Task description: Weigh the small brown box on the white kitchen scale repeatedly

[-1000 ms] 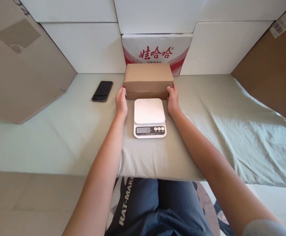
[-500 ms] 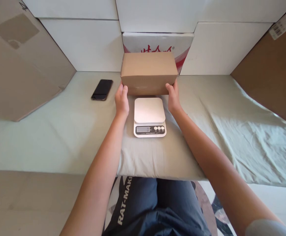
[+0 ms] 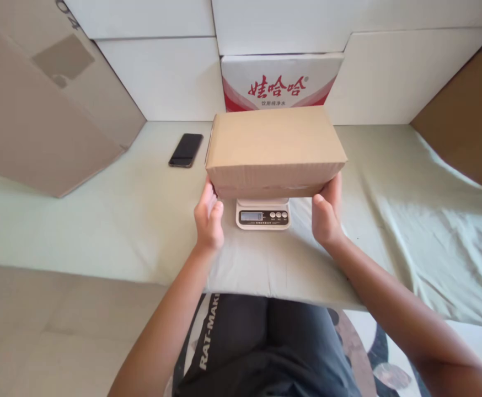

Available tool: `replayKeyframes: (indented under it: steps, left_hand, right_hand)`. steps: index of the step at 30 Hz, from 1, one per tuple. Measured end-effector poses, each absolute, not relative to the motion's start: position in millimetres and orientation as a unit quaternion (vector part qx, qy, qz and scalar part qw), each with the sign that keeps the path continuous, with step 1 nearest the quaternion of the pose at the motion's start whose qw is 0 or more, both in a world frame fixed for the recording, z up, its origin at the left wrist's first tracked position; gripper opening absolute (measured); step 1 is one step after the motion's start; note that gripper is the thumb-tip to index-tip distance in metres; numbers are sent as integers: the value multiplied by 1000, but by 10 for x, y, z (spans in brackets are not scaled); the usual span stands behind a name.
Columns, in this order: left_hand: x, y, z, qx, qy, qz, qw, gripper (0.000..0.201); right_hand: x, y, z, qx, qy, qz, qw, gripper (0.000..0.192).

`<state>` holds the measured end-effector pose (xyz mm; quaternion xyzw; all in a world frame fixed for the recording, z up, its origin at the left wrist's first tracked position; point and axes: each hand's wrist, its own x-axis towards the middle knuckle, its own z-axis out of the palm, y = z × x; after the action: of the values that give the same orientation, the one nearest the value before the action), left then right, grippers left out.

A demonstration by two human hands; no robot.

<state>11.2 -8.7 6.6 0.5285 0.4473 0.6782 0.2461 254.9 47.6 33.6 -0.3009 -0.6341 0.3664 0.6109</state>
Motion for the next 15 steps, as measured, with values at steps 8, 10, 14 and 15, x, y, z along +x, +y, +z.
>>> replayKeyframes:
  steps: [8,10,14,15]
  left_hand:
    - [150,-70,-8,520,459,673,256,72]
    - [140,-74,-50,510,466,677,255,74]
    - [125,-46,-118,489,477,678,270,76]
    - [124,-37,-123,484,477,680,274,76]
  right_hand:
    - [2562,505,171,-317,-621,362,619,69]
    - [2553,493,140,-319,-613,371,620,67]
    - [2535,501,84,-311,-598,385,631,63]
    - [2534,513,73,-306,-596,386,634,62]
